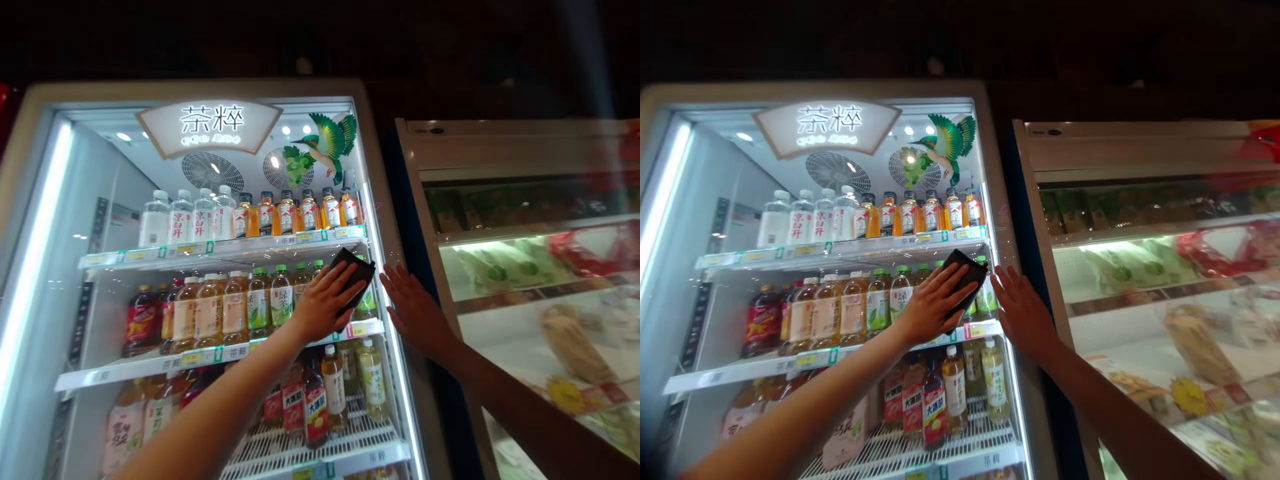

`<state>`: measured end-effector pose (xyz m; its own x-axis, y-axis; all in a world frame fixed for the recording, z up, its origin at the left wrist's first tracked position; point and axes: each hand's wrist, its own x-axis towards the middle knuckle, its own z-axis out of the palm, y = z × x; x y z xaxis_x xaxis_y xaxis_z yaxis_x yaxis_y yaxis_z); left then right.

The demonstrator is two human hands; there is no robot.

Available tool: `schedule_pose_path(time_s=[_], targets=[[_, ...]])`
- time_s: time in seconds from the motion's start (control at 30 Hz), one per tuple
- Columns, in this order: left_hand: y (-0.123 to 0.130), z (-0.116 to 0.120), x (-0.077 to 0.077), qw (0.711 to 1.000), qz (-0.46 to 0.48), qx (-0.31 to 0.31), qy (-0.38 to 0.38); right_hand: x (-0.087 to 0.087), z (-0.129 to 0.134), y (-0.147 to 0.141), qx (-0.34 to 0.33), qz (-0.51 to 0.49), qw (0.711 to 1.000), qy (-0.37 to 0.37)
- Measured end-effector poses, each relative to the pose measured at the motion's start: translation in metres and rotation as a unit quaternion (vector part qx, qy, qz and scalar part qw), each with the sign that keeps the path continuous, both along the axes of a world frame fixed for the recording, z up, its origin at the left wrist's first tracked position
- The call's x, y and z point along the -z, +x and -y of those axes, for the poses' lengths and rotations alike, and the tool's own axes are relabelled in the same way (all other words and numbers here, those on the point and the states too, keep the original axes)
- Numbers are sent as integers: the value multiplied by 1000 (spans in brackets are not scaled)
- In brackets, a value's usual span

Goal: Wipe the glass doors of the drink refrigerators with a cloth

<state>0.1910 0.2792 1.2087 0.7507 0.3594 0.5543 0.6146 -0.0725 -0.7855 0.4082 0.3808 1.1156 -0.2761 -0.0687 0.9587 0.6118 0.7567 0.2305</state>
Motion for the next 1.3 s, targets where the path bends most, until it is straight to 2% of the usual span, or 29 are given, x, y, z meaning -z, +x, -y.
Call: schedule_pose_path(time_s=[0.07,0.17,0.23,0.33,0.4,0.57,0.63,0.73,0.77,0.83,0.93,0.97,1.0,1.07,1.17,1.23,1.3], targets=[[4,-2,-13,1000,10,-10,0,-1,-3,4,-4,-4,1000,-15],[28,-22,-33,991,121,-15,61,-2,-4,10,-40,-33,998,-40],[47,-38,-32,985,150,-4,80,-2,-2,16,-81,-60,993,-56],[66,-56,-16,996,80,18,44,-2,1,23,-138,-96,983,-74],[73,-62,-12,998,45,20,28,-4,2,27,-160,-111,977,-89],[89,-69,-23,989,129,-4,75,-16,7,35,-189,-137,966,-107],[92,-72,-16,989,125,1,76,-20,9,38,-201,-149,962,-104],[93,-77,-5,998,44,20,37,-23,13,40,-213,-164,958,-98],[93,-79,-7,999,27,23,26,-24,14,40,-213,-165,958,-97],[91,-80,-22,999,38,21,25,-27,17,41,-209,-159,960,-98],[86,-75,-54,988,140,10,68,-29,22,46,-196,-138,965,-107],[83,-72,-60,980,180,6,88,-29,24,48,-194,-131,966,-110],[81,-69,-62,971,213,3,108,-28,25,50,-194,-126,967,-111],[80,-66,-51,962,240,-1,129,-27,26,53,-197,-123,966,-111],[88,-69,-28,979,178,5,97,-30,24,50,-196,-125,967,-104],[95,-73,-31,991,123,10,55,-35,22,44,-190,-122,969,-101],[97,-74,-49,991,128,4,47,-39,20,40,-179,-113,972,-101]])
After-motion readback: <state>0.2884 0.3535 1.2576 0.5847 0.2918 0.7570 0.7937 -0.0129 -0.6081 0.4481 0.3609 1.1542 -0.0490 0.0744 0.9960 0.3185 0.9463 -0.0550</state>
